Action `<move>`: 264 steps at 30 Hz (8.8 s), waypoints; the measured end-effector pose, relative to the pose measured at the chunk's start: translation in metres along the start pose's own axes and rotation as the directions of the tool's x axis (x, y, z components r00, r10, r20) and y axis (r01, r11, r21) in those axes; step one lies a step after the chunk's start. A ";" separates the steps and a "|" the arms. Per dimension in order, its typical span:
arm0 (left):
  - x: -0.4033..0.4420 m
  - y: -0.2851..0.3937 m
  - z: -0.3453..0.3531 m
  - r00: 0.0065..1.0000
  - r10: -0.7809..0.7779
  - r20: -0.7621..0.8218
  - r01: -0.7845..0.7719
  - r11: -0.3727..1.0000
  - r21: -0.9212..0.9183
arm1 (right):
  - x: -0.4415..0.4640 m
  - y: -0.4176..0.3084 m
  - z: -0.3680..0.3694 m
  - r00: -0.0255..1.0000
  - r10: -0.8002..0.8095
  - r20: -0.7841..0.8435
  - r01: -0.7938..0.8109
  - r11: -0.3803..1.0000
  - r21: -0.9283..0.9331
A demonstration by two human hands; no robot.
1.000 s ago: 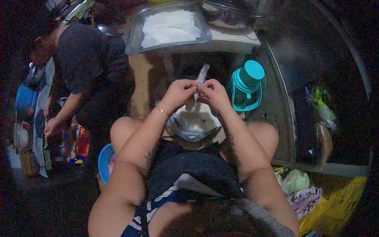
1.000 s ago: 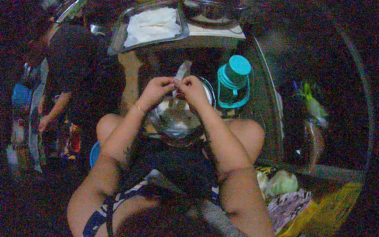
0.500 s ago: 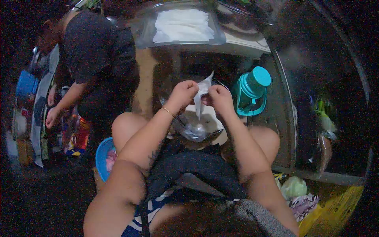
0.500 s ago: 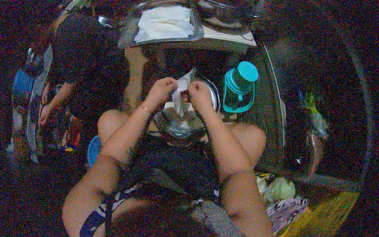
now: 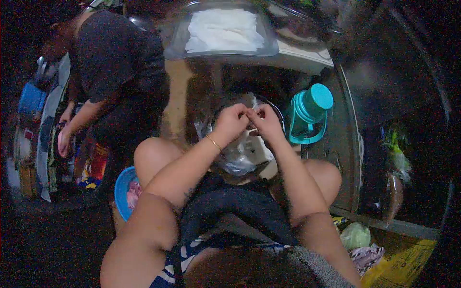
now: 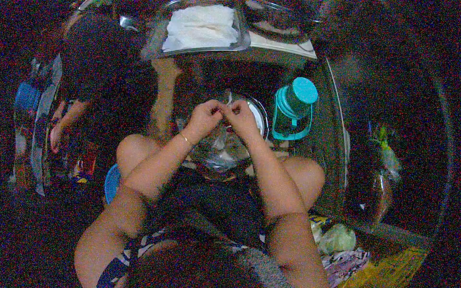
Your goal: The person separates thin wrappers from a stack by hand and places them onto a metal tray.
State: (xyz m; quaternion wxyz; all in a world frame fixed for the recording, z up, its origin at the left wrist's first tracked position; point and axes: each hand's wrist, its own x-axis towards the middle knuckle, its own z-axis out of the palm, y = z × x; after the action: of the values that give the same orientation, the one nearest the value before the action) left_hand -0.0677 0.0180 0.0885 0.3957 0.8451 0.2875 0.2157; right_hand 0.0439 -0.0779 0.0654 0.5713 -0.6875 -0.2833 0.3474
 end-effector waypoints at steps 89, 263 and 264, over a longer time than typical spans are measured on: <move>0.020 -0.042 0.016 0.988 0.085 -0.129 -0.087 0.996 -0.006 | 0.032 0.028 -0.006 0.966 -0.079 -0.245 0.070 0.997 -0.046; 0.029 -0.055 0.011 0.967 -0.207 -0.146 0.179 0.966 -0.187 | 0.032 0.044 -0.009 0.976 0.121 -0.180 -0.050 0.933 0.357; 0.028 -0.055 0.012 0.971 -0.191 -0.144 0.161 0.967 -0.195 | 0.044 0.072 -0.014 0.980 0.056 -0.193 -0.011 0.974 0.225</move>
State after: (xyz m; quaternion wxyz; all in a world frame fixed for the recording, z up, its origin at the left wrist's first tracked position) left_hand -0.0568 0.0589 0.0412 0.4642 0.7562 0.3719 0.2728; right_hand 0.0805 -0.0647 -0.0111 0.6640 -0.6551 -0.1725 0.3164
